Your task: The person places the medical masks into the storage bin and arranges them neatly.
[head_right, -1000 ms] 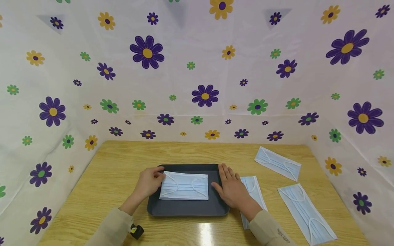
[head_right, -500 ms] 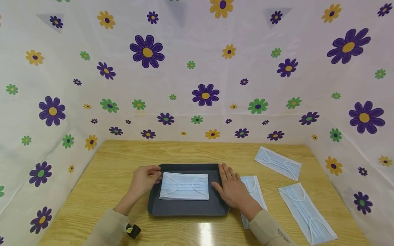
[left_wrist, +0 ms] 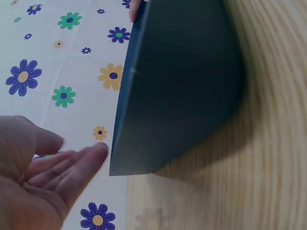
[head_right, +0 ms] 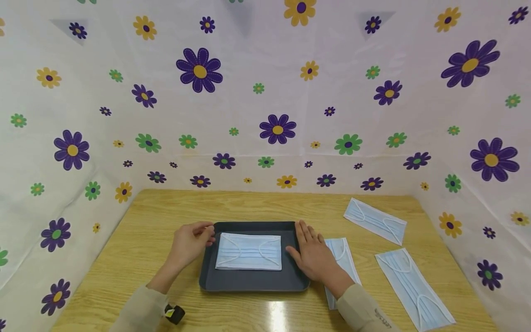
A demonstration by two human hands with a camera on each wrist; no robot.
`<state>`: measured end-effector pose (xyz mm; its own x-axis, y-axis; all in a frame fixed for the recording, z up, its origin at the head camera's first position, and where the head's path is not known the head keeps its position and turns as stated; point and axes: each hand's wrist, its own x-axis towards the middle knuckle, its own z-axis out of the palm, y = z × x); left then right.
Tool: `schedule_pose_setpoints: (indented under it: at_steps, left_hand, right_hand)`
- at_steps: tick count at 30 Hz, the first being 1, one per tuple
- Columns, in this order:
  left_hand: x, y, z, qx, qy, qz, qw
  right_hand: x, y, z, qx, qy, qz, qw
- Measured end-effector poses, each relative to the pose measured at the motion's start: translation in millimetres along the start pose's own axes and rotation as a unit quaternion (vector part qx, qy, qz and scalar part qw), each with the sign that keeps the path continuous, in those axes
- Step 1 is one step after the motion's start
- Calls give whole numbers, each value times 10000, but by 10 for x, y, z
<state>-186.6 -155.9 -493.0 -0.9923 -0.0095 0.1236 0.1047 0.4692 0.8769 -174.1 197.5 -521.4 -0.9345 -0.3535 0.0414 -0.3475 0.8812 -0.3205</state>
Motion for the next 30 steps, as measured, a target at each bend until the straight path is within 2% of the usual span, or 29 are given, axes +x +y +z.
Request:
schedule_pose_setpoints:
  at_steps: [3,5,8,10,11,14,17,22,26,30]
  left_hand:
    - [-27,-5,-13,455,241,523,9973]
    - [-46,-23,-15,1030,418,992,9888]
    - [-70,-88,-7,2037,531,1611,9642]
    - [-86,-136,-3,2565,444,1854,9476]
    - [-93,-158,-1,2733,330,1904,9423]
    - [-117,-213,11,3073,-48,1904,9324]
    - [-145,-253,27,3287,-535,1676,9279]
    - [-193,-310,59,3699,-1162,1307,9125]
    - [-223,-331,74,3761,-1311,1179,9097]
    - [-232,-333,75,3770,-1268,1116,9107]
  right_hand:
    - [-1,-6,3,18,-9,7,10000]
    - [-3,-8,6,17,-10,12,10000]
    - [-3,-6,10,2,-9,10,10000]
    - [-5,-8,6,-20,-10,4,10000]
    - [-5,-8,2,-30,-17,-2,10000]
    - [-6,-15,-20,-50,-39,-7,10000]
    - [-4,-18,-46,17,-81,4,10000]
    - [3,-1,-103,519,-299,175,9980]
    - [27,52,-177,830,-222,266,9959]
    - [57,150,-300,1055,218,450,9932]
